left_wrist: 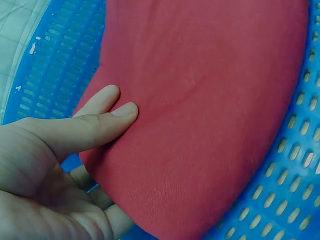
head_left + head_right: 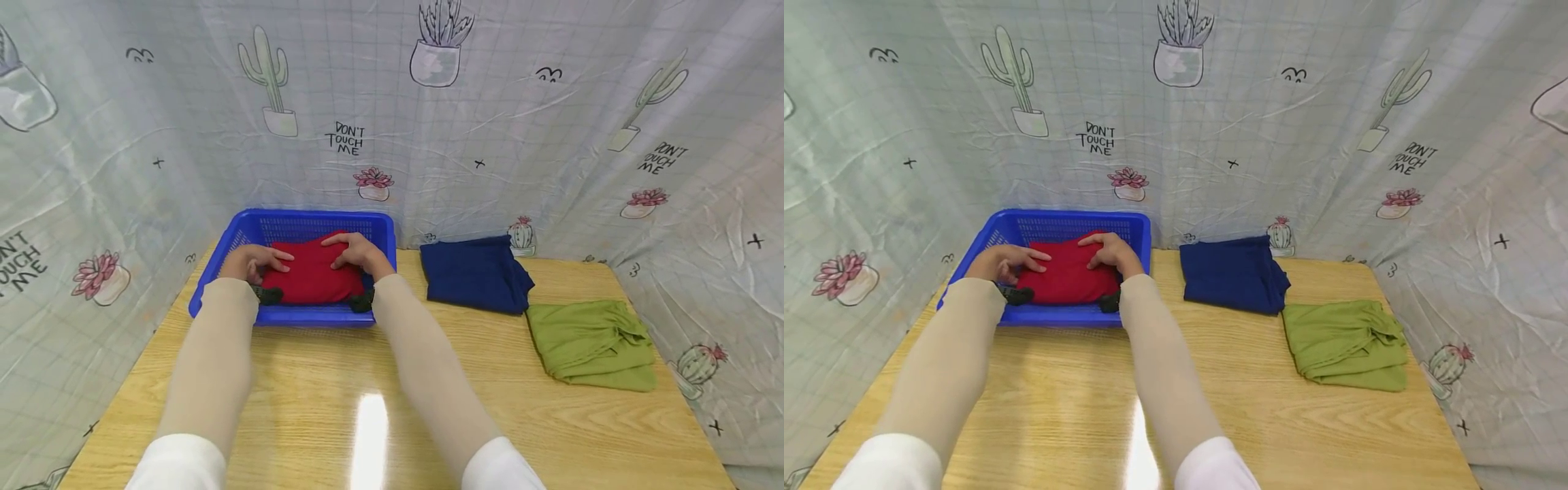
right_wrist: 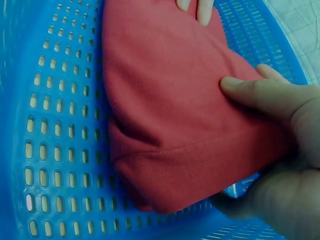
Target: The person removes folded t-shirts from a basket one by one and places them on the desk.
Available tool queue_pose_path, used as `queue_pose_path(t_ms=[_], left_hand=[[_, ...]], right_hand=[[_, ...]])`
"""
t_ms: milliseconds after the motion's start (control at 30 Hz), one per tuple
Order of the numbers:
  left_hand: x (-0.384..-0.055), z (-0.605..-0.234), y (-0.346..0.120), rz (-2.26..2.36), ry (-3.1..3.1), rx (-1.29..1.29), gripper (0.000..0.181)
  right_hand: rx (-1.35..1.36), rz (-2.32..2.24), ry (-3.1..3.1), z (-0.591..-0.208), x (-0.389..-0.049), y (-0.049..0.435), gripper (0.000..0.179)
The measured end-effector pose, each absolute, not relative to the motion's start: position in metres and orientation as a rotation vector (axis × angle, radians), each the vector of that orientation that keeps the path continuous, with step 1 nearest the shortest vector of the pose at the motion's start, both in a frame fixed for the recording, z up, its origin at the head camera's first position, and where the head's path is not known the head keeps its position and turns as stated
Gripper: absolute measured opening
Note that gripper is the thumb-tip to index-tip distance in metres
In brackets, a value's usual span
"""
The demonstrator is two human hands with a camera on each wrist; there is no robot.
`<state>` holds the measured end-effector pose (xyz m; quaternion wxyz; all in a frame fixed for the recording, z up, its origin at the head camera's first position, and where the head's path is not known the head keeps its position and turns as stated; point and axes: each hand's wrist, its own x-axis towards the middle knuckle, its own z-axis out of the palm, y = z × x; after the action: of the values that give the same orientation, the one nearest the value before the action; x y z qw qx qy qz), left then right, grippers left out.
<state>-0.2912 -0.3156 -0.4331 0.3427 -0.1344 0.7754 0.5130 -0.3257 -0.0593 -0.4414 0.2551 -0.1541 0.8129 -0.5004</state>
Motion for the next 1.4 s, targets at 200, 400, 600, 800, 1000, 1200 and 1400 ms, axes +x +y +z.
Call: queue_pose_path(t_ms=[200, 400, 600, 800, 1000, 1200, 1400], left_hand=[[-0.2907, -0.4334, -0.3166, 1.351, 2.02, -0.368, 0.063], [-0.2908, -0.4387, -0.3188, 1.307, 2.075, -0.36, 0.061], [-0.2895, -0.4372, -0.3243, 1.297, 2.114, -0.291, 0.063], [-0.2872, -0.4352, -0.3258, 1.388, 2.078, -0.31, 0.064], [-0.2897, -0.4375, -0.3252, 1.521, 1.962, -0.378, 0.067], [-0.2934, -0.4392, -0.3243, 1.573, 1.937, -0.405, 0.066], [-0.2943, -0.4373, -0.3202, 1.546, 1.954, -0.416, 0.065]], right_hand=[[-0.41, -1.437, 2.05, -0.4403, -0.3291, -0.0586, 0.062], [-0.398, -1.376, 2.035, -0.4424, -0.3293, -0.0603, 0.062], [-0.401, -1.354, 2.082, -0.4423, -0.3277, -0.0604, 0.059], [-0.386, -1.386, 2.067, -0.4424, -0.328, -0.0604, 0.06], [-0.421, -1.402, 2.083, -0.4426, -0.329, -0.0622, 0.061], [-0.465, -1.347, 2.254, -0.4448, -0.3303, -0.0624, 0.057], [-0.421, -1.391, 2.174, -0.4454, -0.331, -0.0606, 0.058]])
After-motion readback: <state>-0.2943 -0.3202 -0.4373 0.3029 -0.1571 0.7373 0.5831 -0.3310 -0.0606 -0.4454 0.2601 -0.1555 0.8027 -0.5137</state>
